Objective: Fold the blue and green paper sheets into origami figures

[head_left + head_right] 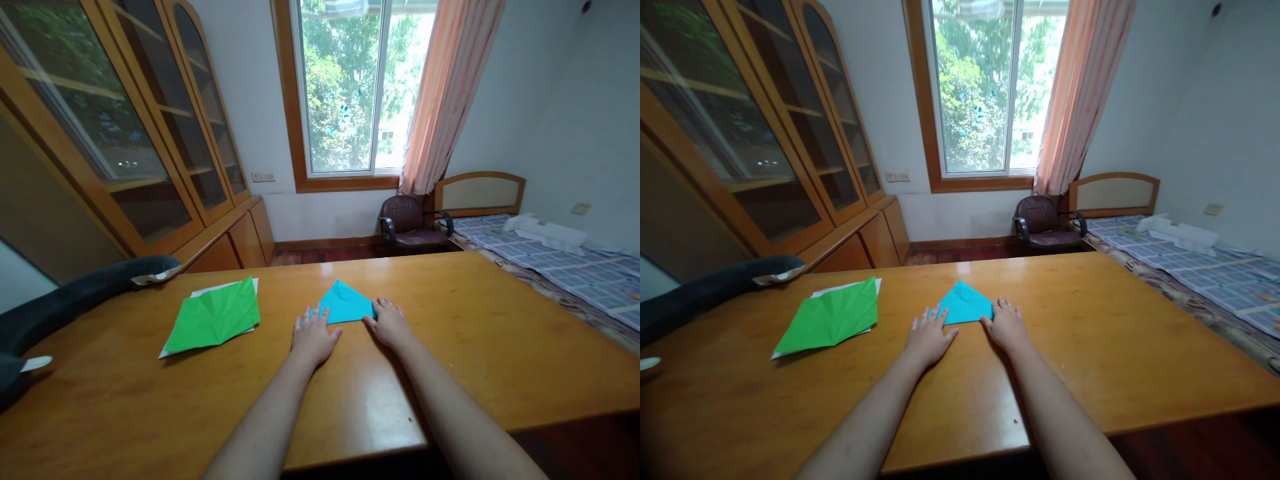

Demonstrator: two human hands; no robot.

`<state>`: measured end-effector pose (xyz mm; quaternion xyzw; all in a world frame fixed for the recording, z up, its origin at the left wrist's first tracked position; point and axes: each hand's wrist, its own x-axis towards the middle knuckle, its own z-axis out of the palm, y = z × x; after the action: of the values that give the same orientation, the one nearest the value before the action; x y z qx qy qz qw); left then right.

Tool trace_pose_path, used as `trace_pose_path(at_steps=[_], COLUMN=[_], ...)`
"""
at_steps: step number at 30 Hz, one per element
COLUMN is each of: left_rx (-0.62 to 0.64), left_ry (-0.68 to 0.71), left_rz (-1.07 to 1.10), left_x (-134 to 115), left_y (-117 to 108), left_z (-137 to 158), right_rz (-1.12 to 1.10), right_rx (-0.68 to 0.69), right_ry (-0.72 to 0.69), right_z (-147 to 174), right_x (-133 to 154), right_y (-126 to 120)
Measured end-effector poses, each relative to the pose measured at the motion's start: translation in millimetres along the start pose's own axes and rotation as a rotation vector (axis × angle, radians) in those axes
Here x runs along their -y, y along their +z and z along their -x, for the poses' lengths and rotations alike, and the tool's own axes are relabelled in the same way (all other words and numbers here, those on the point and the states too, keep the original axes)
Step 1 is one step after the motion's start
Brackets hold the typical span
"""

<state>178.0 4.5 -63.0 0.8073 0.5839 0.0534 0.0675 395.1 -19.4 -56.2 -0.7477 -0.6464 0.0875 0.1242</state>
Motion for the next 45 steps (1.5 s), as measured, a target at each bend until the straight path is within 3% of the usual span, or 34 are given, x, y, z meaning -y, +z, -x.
trace_pose_path(at_steps=[2,4,7,11,16,26,33,45], left_rx=[-0.009,-0.02,-0.031,-0.043,-0.069,-0.054,0.017,0.024], left_ry=[-0.003,0.001,0.049,0.186,0.29,0.305,0.259,0.228], left_rz=[-0.002,-0.007,-0.006,0.03,0.095,0.118,0.054,0.056], left_x=[-2,-3,-7,-14,-21,-19,-18,-17], left_y=[0,-1,-3,-5,4,9,9,6], left_z=[0,1,2,5,3,0,1,3], right_rz=[0.033,0.034,-0.004,-0.022,-0.027,0.004,0.03,0.013], right_rx=[-0.136,-0.249,-0.256,-0.209,-0.114,0.096,0.107,0.126], right_ry=[-0.014,-0.129,-0.333,-0.421,-0.35,-0.272,-0.223,-0.042], right_z=[3,7,14,18,15,12,12,11], right_x=[8,20,37,47,43,38,38,37], right_y=[0,0,3,10,18,16,17,12])
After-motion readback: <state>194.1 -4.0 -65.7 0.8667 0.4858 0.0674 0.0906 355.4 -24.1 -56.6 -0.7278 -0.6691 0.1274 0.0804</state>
